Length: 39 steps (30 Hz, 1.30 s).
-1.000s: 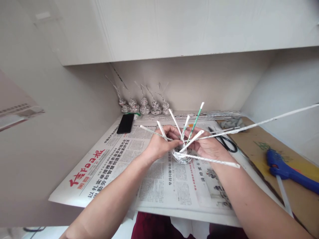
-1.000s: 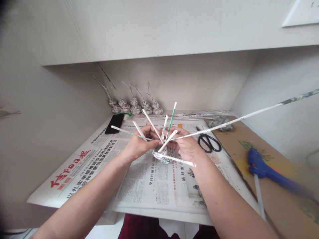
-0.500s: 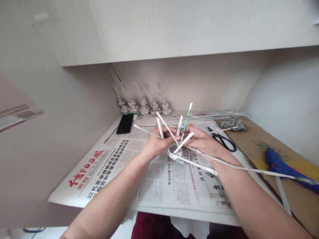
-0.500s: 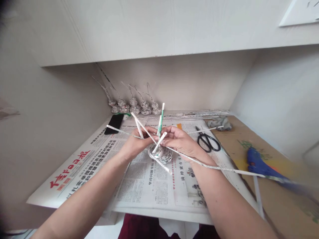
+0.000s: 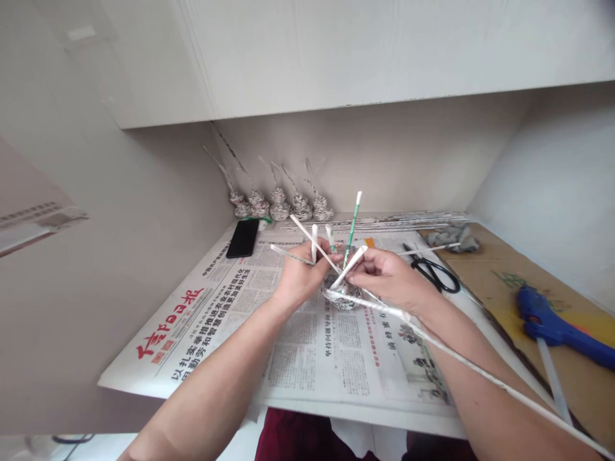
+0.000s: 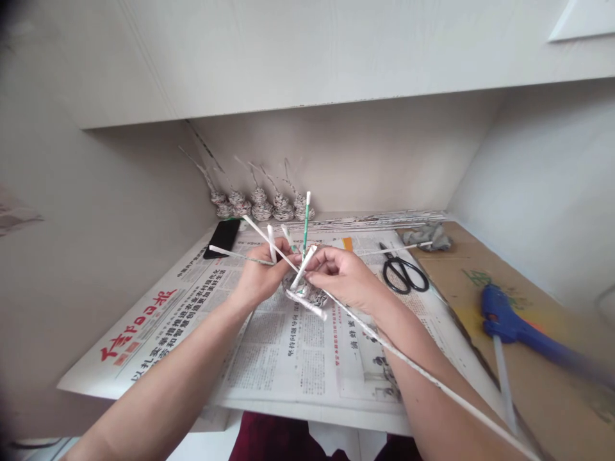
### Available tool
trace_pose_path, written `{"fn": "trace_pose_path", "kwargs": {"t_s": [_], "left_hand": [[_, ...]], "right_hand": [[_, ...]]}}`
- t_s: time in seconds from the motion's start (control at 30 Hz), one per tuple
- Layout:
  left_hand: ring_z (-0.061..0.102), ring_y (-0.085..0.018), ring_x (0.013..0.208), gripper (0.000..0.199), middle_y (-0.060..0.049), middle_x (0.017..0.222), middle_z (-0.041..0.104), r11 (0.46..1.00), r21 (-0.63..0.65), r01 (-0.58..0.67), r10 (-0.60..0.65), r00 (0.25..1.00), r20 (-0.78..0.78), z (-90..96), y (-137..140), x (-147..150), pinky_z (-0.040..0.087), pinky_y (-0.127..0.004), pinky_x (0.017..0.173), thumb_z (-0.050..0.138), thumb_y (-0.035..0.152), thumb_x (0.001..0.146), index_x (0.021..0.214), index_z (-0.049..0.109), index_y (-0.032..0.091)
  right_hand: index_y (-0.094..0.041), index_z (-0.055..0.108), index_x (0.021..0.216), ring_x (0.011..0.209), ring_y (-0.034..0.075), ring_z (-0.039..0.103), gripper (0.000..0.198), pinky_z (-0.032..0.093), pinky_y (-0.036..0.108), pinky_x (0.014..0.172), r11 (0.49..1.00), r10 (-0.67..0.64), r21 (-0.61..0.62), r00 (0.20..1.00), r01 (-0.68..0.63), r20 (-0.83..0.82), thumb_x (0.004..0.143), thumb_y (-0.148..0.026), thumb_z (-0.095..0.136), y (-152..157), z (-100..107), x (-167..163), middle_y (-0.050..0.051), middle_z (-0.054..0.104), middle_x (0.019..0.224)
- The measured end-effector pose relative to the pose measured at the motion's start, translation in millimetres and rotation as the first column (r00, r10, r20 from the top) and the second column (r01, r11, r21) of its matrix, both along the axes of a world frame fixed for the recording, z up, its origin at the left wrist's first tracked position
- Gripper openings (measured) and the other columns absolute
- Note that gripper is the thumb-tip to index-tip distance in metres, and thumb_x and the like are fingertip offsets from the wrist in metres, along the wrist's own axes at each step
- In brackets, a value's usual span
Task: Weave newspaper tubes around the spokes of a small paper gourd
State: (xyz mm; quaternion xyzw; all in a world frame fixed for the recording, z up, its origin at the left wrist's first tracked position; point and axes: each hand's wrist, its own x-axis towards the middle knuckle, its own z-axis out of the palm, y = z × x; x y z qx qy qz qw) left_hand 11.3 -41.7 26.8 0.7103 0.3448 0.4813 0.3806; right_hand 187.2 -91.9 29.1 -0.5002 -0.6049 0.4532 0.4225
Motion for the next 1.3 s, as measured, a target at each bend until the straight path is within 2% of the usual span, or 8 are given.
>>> {"fn": "trace_pose_path", "kwargs": {"t_s": [0.1,0.2,0.43,0.63,0.8,1.0,1.17,1.3], "left_hand": [[0.048,-0.010,0.059,0.019,0.003,0.062,0.053,1.000,0.023,0.011,-0.011,1.000,0.000,2.1,1.8,-2.2,0.039,-0.022,0.059,0.068,0.028,0.076,0.068,0.055,0.016],[0.048,-0.010,0.059,0.021,0.003,0.062,0.053,0.999,0.038,0.012,-0.012,1.000,-0.015,3.9,3.3,-3.8,0.039,-0.023,0.058,0.068,0.030,0.076,0.067,0.056,0.016],[0.047,-0.009,0.057,0.021,0.002,0.061,0.053,0.999,-0.009,0.042,-0.042,0.999,-0.017,3.8,4.6,-4.3,0.037,-0.022,0.055,0.069,0.033,0.075,0.069,0.058,0.015],[0.050,-0.010,0.060,0.018,0.002,0.064,0.057,1.000,0.014,0.011,-0.011,1.000,0.000,0.9,7.8,-4.8,0.039,-0.023,0.058,0.067,0.032,0.076,0.071,0.060,0.016],[0.048,-0.010,0.058,0.020,0.002,0.061,0.055,0.999,0.024,-0.032,0.033,0.999,-0.030,1.5,8.6,-6.3,0.037,-0.023,0.056,0.067,0.033,0.076,0.069,0.059,0.016],[0.042,-0.010,0.057,0.026,0.004,0.057,0.047,0.990,0.101,-0.102,0.116,0.982,-0.151,2.6,6.6,-6.9,0.032,-0.024,0.055,0.066,0.035,0.077,0.064,0.052,0.017],[0.040,-0.009,0.055,0.023,0.004,0.057,0.046,0.995,0.063,-0.081,0.090,0.985,-0.148,3.9,4.3,-4.2,0.031,-0.024,0.054,0.065,0.032,0.077,0.066,0.052,0.017],[0.041,-0.009,0.054,0.022,0.003,0.056,0.048,0.999,0.021,-0.047,0.050,0.986,-0.160,9.8,3.1,-6.3,0.032,-0.023,0.052,0.066,0.032,0.075,0.066,0.056,0.016]], "right_hand": [[-0.019,0.066,0.088,0.066,0.012,0.058,0.014,0.047,0.024,0.061,0.998,0.017,0.057,0.999,-0.019,0.030,0.075,-0.024,0.067,0.2,-4.7,-0.3,0.001,0.064,0.074],[-0.019,0.065,0.084,0.067,0.012,0.059,0.009,0.048,0.026,0.063,0.998,0.022,0.061,0.998,-0.025,0.051,0.075,-0.022,0.065,1.1,-8.4,-0.2,0.001,0.063,0.075],[-0.022,0.063,0.096,0.061,0.011,0.055,0.021,0.044,0.025,0.058,0.998,0.038,0.051,0.999,-0.038,0.000,0.075,-0.022,0.066,1.0,-6.8,-0.1,-0.003,0.058,0.069],[-0.021,0.068,0.092,0.060,0.012,0.052,0.018,0.042,0.026,0.057,0.961,-0.089,0.274,0.985,0.045,0.148,0.075,-0.021,0.065,-2.1,-6.2,-6.2,-0.001,0.058,0.070],[-0.022,0.071,0.078,0.060,0.013,0.052,0.012,0.041,0.026,0.057,0.916,-0.129,0.400,0.949,0.004,0.288,0.077,-0.018,0.060,-7.8,1.6,-10.6,0.001,0.063,0.070],[-0.024,0.072,0.080,0.062,0.013,0.054,0.021,0.039,0.026,0.058,0.900,-0.092,0.425,0.916,-0.091,0.391,0.077,-0.012,0.055,-11.6,8.1,-10.8,0.000,0.064,0.074],[-0.025,0.068,0.075,0.061,0.013,0.052,0.026,0.037,0.026,0.057,0.906,-0.122,0.411,0.869,-0.100,0.480,0.076,-0.007,0.048,-13.7,7.5,-13.0,-0.002,0.061,0.069],[-0.025,0.069,0.080,0.058,0.012,0.050,0.028,0.037,0.026,0.055,0.920,-0.133,0.391,0.904,-0.040,0.407,0.077,-0.007,0.048,-11.0,1.0,-15.4,-0.002,0.062,0.070]]}}
